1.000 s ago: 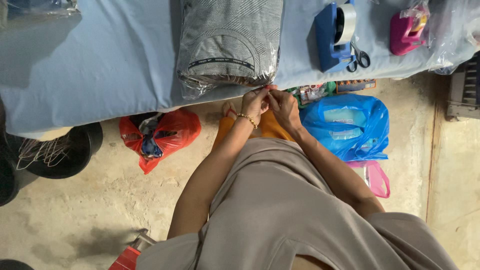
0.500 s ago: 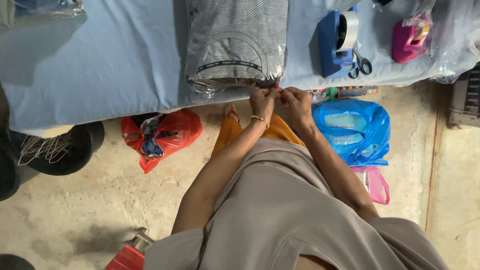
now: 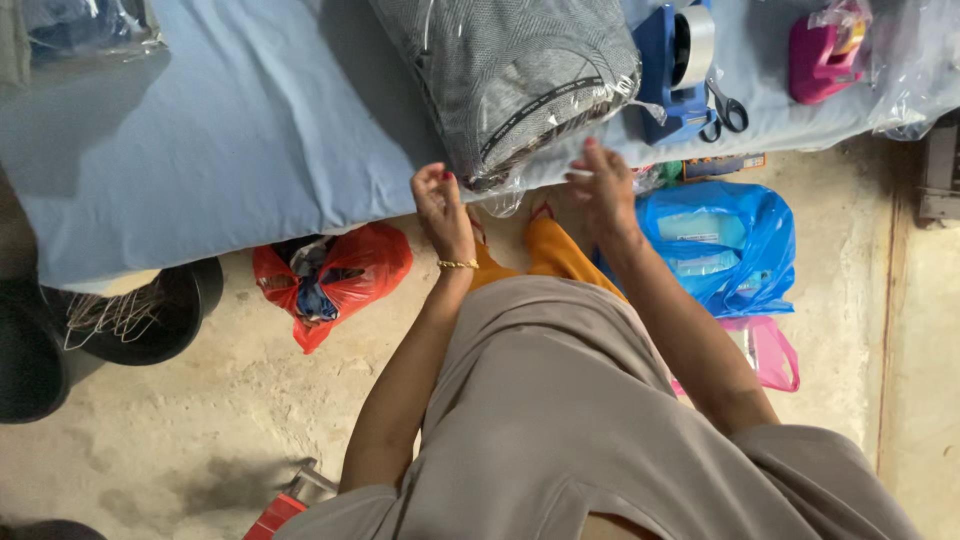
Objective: The person packages a folded grey garment into a clear plastic sleeve by hand, using scissors and tape to seal the corners and edges of the bag.
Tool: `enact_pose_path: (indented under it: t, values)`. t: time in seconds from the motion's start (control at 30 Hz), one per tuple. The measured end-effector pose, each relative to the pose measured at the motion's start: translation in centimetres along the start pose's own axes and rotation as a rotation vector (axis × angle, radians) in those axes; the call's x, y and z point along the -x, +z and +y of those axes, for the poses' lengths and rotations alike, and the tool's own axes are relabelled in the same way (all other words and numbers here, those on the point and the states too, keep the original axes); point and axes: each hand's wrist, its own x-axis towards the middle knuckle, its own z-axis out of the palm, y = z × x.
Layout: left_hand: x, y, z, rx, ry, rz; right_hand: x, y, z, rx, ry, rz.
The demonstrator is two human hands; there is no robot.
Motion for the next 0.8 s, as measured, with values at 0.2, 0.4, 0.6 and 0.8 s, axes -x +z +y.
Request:
enact_pose_path:
  t: [0.2, 0.4, 0.6, 0.8]
  values:
    - [-3.2, 0.6, -9.8, 0.643, -1.013, -0.171, -1.6, 3.5, 7.1, -0.183, 0.275, -0.23]
    - [-3.2, -0.3, -7.1, 1.008, -0.999, -0.602, 1.6, 4.1, 5.9, -0.406, 0.233, -0.196]
    - [-2.4, -1.0, -2.9, 0.861, -1.149, -0.654, 2.7, 4.5, 6.2, -0.606, 0.162, -0.183]
    - [-2.7, -0.9, -2.5, 0.765, -1.136, -0.693, 4.4, 4.8, 6.6, -0.628, 0.1, -0.162]
